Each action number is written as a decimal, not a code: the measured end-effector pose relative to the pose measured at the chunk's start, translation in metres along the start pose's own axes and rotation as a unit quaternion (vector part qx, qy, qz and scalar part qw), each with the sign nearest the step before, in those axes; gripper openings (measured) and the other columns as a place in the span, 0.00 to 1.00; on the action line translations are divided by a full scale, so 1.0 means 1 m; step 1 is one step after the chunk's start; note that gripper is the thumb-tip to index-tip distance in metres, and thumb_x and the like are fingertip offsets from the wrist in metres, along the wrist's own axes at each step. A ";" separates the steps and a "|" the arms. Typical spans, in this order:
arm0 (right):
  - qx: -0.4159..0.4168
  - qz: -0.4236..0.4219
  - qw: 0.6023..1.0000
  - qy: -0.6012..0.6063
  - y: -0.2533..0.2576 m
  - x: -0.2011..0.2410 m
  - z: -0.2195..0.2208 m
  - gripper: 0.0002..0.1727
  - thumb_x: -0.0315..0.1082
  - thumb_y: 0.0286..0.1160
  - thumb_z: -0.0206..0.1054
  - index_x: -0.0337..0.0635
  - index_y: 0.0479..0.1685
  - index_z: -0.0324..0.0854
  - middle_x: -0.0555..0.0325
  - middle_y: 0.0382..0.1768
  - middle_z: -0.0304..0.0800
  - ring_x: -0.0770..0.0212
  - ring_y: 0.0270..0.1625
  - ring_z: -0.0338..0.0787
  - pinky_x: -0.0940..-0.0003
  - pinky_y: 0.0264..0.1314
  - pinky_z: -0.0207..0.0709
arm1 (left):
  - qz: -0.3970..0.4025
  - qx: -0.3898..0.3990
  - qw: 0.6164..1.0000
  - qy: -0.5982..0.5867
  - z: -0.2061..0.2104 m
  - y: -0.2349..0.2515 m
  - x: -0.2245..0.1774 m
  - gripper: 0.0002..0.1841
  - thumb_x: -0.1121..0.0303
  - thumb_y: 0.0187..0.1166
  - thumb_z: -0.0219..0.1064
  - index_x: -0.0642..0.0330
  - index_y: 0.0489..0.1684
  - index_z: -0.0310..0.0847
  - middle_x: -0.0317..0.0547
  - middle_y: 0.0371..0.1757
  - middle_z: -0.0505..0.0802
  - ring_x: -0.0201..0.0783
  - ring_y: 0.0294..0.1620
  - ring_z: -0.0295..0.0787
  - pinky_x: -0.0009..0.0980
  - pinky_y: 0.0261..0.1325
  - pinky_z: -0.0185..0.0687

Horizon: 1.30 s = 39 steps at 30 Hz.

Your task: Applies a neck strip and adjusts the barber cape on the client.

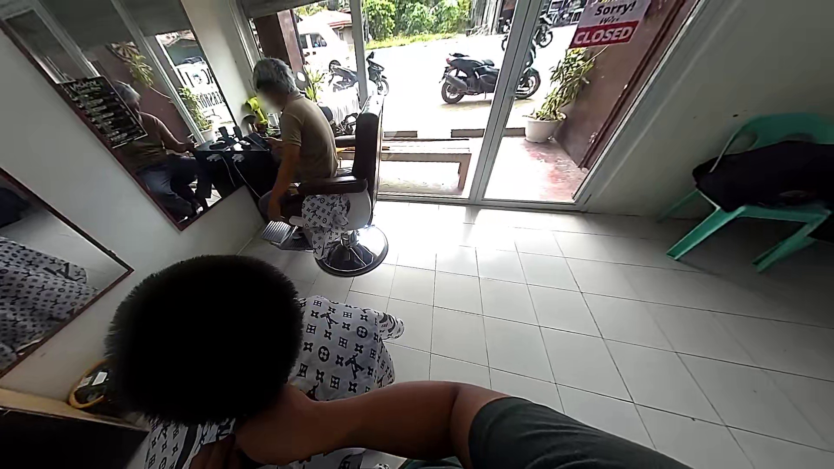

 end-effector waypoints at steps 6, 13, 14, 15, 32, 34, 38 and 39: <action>0.014 0.059 0.984 0.167 -0.021 -0.011 0.007 0.19 0.36 0.91 0.54 0.35 0.70 0.79 0.36 0.49 0.91 0.36 0.55 0.91 0.35 0.57 0.80 | -0.151 -0.002 0.972 -0.181 0.003 -0.006 0.024 0.13 0.74 0.83 0.61 0.81 0.45 0.87 0.61 0.42 0.90 0.36 0.45 0.84 0.32 0.56 0.79; 0.077 0.014 0.929 0.362 -0.033 -0.017 0.060 0.19 0.38 0.84 0.67 0.25 0.55 0.81 0.38 0.31 0.88 0.48 0.30 0.88 0.48 0.40 0.82 | -0.217 -0.015 0.894 -0.391 0.005 -0.009 0.016 0.14 0.84 0.70 0.58 0.61 0.52 0.74 0.18 0.28 0.85 0.14 0.28 0.82 0.15 0.35 0.79; 0.060 -0.004 0.925 0.376 -0.034 -0.017 0.056 0.18 0.36 0.80 0.70 0.23 0.49 0.83 0.38 0.31 0.87 0.49 0.31 0.86 0.50 0.41 0.80 | -0.203 -0.011 0.896 -0.394 0.004 -0.011 0.012 0.13 0.84 0.70 0.57 0.62 0.49 0.78 0.19 0.30 0.87 0.14 0.32 0.83 0.16 0.38 0.80; 0.032 -0.029 0.923 0.383 -0.036 -0.018 0.049 0.17 0.35 0.76 0.74 0.23 0.41 0.83 0.38 0.32 0.86 0.50 0.34 0.85 0.51 0.43 0.78 | -0.181 0.001 0.904 -0.387 0.003 -0.014 0.009 0.12 0.84 0.71 0.57 0.65 0.45 0.83 0.23 0.35 0.89 0.15 0.37 0.85 0.17 0.43 0.82; 0.095 -0.225 0.876 0.415 -0.026 -0.117 -0.023 0.12 0.28 0.73 0.74 0.26 0.47 0.86 0.43 0.37 0.93 0.60 0.38 0.92 0.67 0.46 0.85 | -0.109 0.038 0.993 0.010 0.046 0.017 -0.087 0.10 0.73 0.80 0.66 0.68 0.47 0.93 0.58 0.52 0.96 0.54 0.51 0.96 0.53 0.53 0.90; 0.068 -0.242 0.873 0.418 -0.017 -0.137 -0.032 0.13 0.29 0.71 0.76 0.28 0.47 0.88 0.45 0.39 0.94 0.63 0.39 0.93 0.69 0.48 0.87 | -0.129 -0.030 0.989 0.061 0.055 0.027 -0.091 0.10 0.70 0.79 0.67 0.63 0.45 0.94 0.53 0.48 0.97 0.51 0.45 0.97 0.53 0.46 0.92; 0.019 -0.247 0.864 0.438 0.016 -0.176 -0.037 0.13 0.33 0.73 0.71 0.32 0.48 0.88 0.55 0.37 0.95 0.70 0.37 0.93 0.73 0.42 0.88 | -0.171 -0.102 0.966 0.166 0.061 0.036 -0.095 0.09 0.66 0.78 0.69 0.55 0.45 0.96 0.48 0.42 0.97 0.48 0.37 0.97 0.50 0.36 0.92; 0.019 -0.248 0.872 0.421 0.029 -0.184 -0.038 0.13 0.34 0.75 0.69 0.32 0.47 0.88 0.55 0.37 0.95 0.70 0.36 0.93 0.73 0.41 0.88 | -0.182 -0.108 0.961 0.178 0.063 0.038 -0.098 0.09 0.66 0.78 0.70 0.54 0.46 0.96 0.48 0.41 0.96 0.48 0.36 0.96 0.49 0.36 0.91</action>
Point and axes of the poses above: each hand's wrist, its own y-axis towards the middle knuckle, its own z-axis out of the palm, x = y × z, the point moved 8 cm from there along y, towards the middle knuckle
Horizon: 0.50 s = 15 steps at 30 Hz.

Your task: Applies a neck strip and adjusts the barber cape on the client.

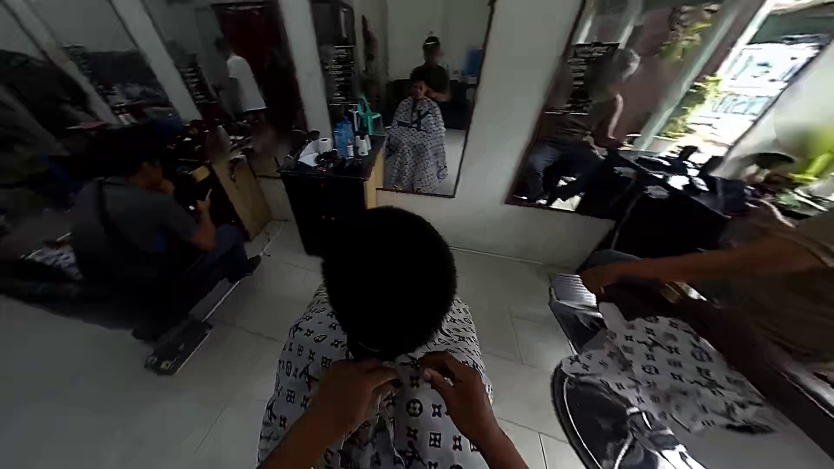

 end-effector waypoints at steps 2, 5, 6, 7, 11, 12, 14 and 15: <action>0.028 0.001 0.998 -0.055 0.017 -0.015 -0.008 0.13 0.37 0.75 0.69 0.34 0.45 0.89 0.54 0.37 0.95 0.67 0.36 0.93 0.71 0.40 0.87 | -0.020 -0.021 0.999 0.013 0.001 -0.001 -0.007 0.07 0.68 0.78 0.71 0.55 0.45 0.96 0.48 0.39 0.95 0.47 0.36 0.95 0.47 0.38 0.91; 0.119 -0.047 0.987 -0.098 0.033 -0.023 0.005 0.14 0.37 0.70 0.72 0.34 0.45 0.90 0.47 0.42 0.94 0.53 0.43 0.93 0.58 0.45 0.88 | -0.060 -0.054 0.997 0.012 0.001 -0.001 -0.013 0.08 0.69 0.81 0.69 0.57 0.45 0.95 0.48 0.49 0.96 0.46 0.50 0.95 0.45 0.53 0.91; 0.146 -0.064 0.982 -0.098 0.034 -0.024 0.012 0.15 0.36 0.68 0.74 0.33 0.46 0.90 0.44 0.43 0.93 0.50 0.44 0.93 0.54 0.48 0.88 | -0.079 -0.067 0.995 0.005 0.001 -0.001 -0.015 0.09 0.69 0.81 0.68 0.58 0.45 0.95 0.48 0.52 0.95 0.46 0.53 0.94 0.45 0.57 0.90; 0.162 -0.071 0.980 -0.094 0.035 -0.024 0.019 0.15 0.34 0.65 0.75 0.31 0.45 0.90 0.42 0.44 0.92 0.49 0.45 0.93 0.52 0.50 0.87 | -0.104 -0.080 0.991 0.000 0.000 0.000 -0.016 0.09 0.70 0.81 0.67 0.60 0.46 0.95 0.50 0.52 0.95 0.47 0.54 0.94 0.45 0.59 0.89; 0.121 -0.029 0.990 -0.069 0.037 -0.025 0.026 0.18 0.30 0.56 0.79 0.26 0.44 0.87 0.36 0.45 0.90 0.44 0.46 0.91 0.47 0.52 0.86 | -0.202 -0.117 0.972 0.007 0.003 0.001 -0.017 0.10 0.70 0.81 0.67 0.60 0.50 0.95 0.54 0.50 0.97 0.52 0.55 0.95 0.50 0.61 0.88; 0.104 -0.028 0.992 -0.065 0.038 -0.025 0.026 0.19 0.30 0.55 0.78 0.26 0.45 0.87 0.36 0.43 0.89 0.45 0.45 0.91 0.47 0.51 0.85 | -0.210 -0.132 0.969 0.018 0.004 0.001 -0.018 0.10 0.69 0.80 0.68 0.59 0.50 0.95 0.54 0.48 0.97 0.52 0.53 0.96 0.51 0.58 0.88; 0.099 -0.017 0.993 -0.060 0.039 -0.023 0.025 0.19 0.28 0.57 0.77 0.25 0.48 0.85 0.37 0.43 0.90 0.46 0.44 0.92 0.48 0.50 0.86 | -0.218 -0.151 0.964 0.027 0.005 0.004 -0.020 0.10 0.67 0.78 0.71 0.58 0.48 0.96 0.53 0.46 0.97 0.52 0.50 0.96 0.51 0.56 0.89; 0.109 -0.010 0.992 -0.062 0.038 -0.022 0.026 0.18 0.26 0.59 0.76 0.24 0.50 0.84 0.38 0.42 0.90 0.47 0.43 0.92 0.49 0.50 0.86 | -0.220 -0.153 0.963 0.029 0.008 0.005 -0.021 0.09 0.67 0.77 0.72 0.58 0.47 0.96 0.53 0.45 0.97 0.52 0.51 0.96 0.51 0.56 0.89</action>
Point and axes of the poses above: each hand's wrist, its own y-axis towards the middle knuckle, its own z-axis out of the palm, x = y × z, the point moved 8 cm from there along y, towards the middle knuckle
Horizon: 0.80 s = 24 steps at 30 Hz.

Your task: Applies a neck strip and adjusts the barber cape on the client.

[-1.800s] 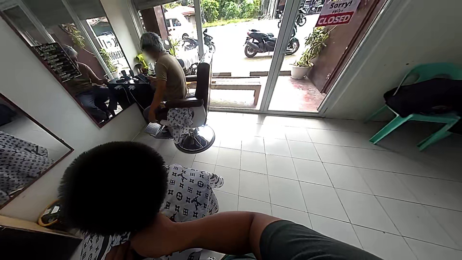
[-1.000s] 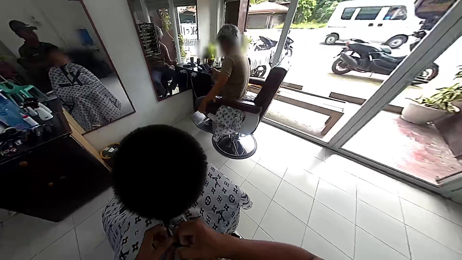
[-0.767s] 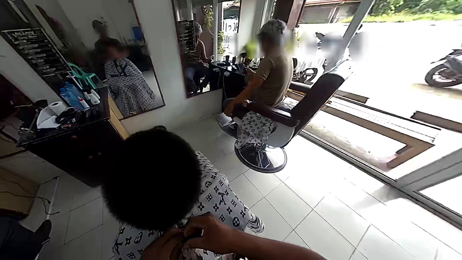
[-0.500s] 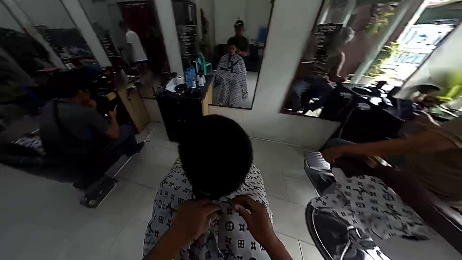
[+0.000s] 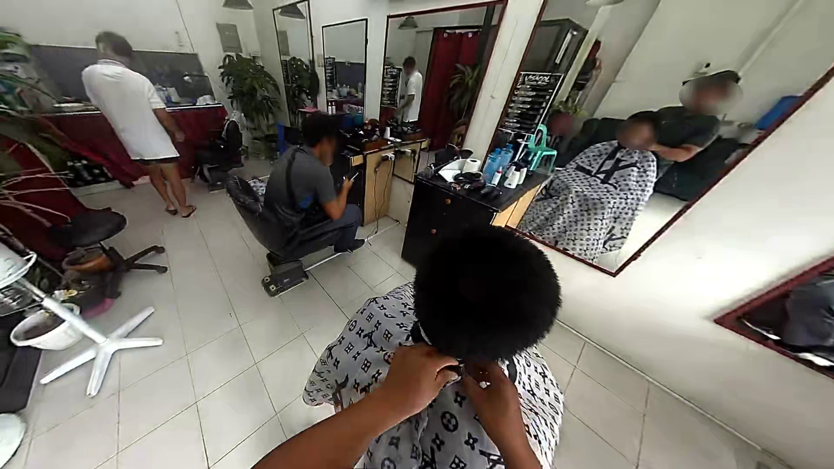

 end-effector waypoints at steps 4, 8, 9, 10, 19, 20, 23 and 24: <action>0.017 -0.001 0.999 -0.036 -0.001 0.002 0.003 0.14 0.19 0.62 0.70 0.23 0.48 0.83 0.41 0.32 0.91 0.48 0.36 0.92 0.47 0.45 0.85 | 0.064 -0.059 0.995 0.042 0.010 -0.003 -0.007 0.05 0.68 0.72 0.74 0.56 0.37 0.96 0.45 0.38 0.98 0.45 0.46 0.96 0.43 0.50 0.91; 0.065 0.011 0.996 -0.061 -0.003 0.002 0.001 0.15 0.25 0.65 0.72 0.24 0.49 0.81 0.48 0.25 0.85 0.56 0.27 0.85 0.54 0.36 0.82 | 0.035 -0.060 0.997 0.040 0.010 -0.001 -0.009 0.06 0.68 0.72 0.74 0.57 0.36 0.97 0.45 0.39 0.98 0.45 0.47 0.97 0.44 0.51 0.90; 0.076 0.006 0.994 -0.072 -0.004 0.003 0.001 0.15 0.26 0.65 0.72 0.24 0.48 0.80 0.50 0.22 0.83 0.57 0.25 0.83 0.55 0.33 0.80 | 0.030 -0.057 0.997 0.040 0.010 0.000 -0.010 0.06 0.68 0.72 0.74 0.57 0.36 0.97 0.46 0.38 0.98 0.46 0.46 0.97 0.45 0.51 0.90; 0.083 0.000 0.993 -0.082 -0.005 0.004 0.001 0.15 0.26 0.64 0.72 0.23 0.46 0.80 0.50 0.21 0.82 0.57 0.23 0.83 0.56 0.31 0.79 | 0.025 -0.053 0.997 0.041 0.010 0.000 -0.010 0.06 0.68 0.71 0.75 0.57 0.36 0.97 0.46 0.38 0.98 0.46 0.46 0.97 0.46 0.49 0.90; 0.108 -0.046 0.990 -0.075 -0.001 -0.010 -0.006 0.14 0.35 0.76 0.67 0.29 0.44 0.86 0.51 0.19 0.84 0.57 0.22 0.84 0.54 0.30 0.80 | 0.044 -0.087 0.990 0.105 0.008 0.001 -0.018 0.06 0.64 0.70 0.75 0.52 0.33 0.98 0.45 0.27 0.95 0.45 0.34 0.96 0.45 0.37 0.89; 0.101 -0.055 0.989 -0.089 0.001 -0.011 -0.007 0.13 0.34 0.78 0.65 0.29 0.43 0.88 0.48 0.21 0.86 0.53 0.23 0.87 0.49 0.31 0.82 | 0.057 -0.102 0.986 0.116 0.008 0.000 -0.018 0.06 0.64 0.70 0.74 0.51 0.32 0.98 0.44 0.25 0.94 0.45 0.32 0.95 0.43 0.34 0.88; 0.083 -0.063 0.987 -0.124 0.005 -0.008 -0.011 0.12 0.33 0.73 0.69 0.29 0.36 0.89 0.46 0.20 0.86 0.47 0.24 0.87 0.43 0.32 0.81 | 0.073 -0.113 0.982 0.132 0.011 0.001 -0.022 0.06 0.64 0.70 0.73 0.52 0.32 0.97 0.43 0.23 0.93 0.43 0.30 0.94 0.41 0.31 0.87; 0.078 -0.067 0.987 -0.126 0.005 -0.008 -0.011 0.11 0.33 0.70 0.70 0.30 0.33 0.89 0.47 0.19 0.85 0.49 0.23 0.87 0.45 0.31 0.81 | 0.073 -0.110 0.982 0.136 0.012 0.001 -0.023 0.06 0.64 0.70 0.73 0.52 0.31 0.97 0.43 0.23 0.93 0.43 0.29 0.94 0.41 0.31 0.87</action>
Point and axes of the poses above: each hand's wrist, its own y-axis towards the middle knuckle, its own z-axis out of the palm, x = y × z, the point moved 8 cm from there along y, towards the middle knuckle
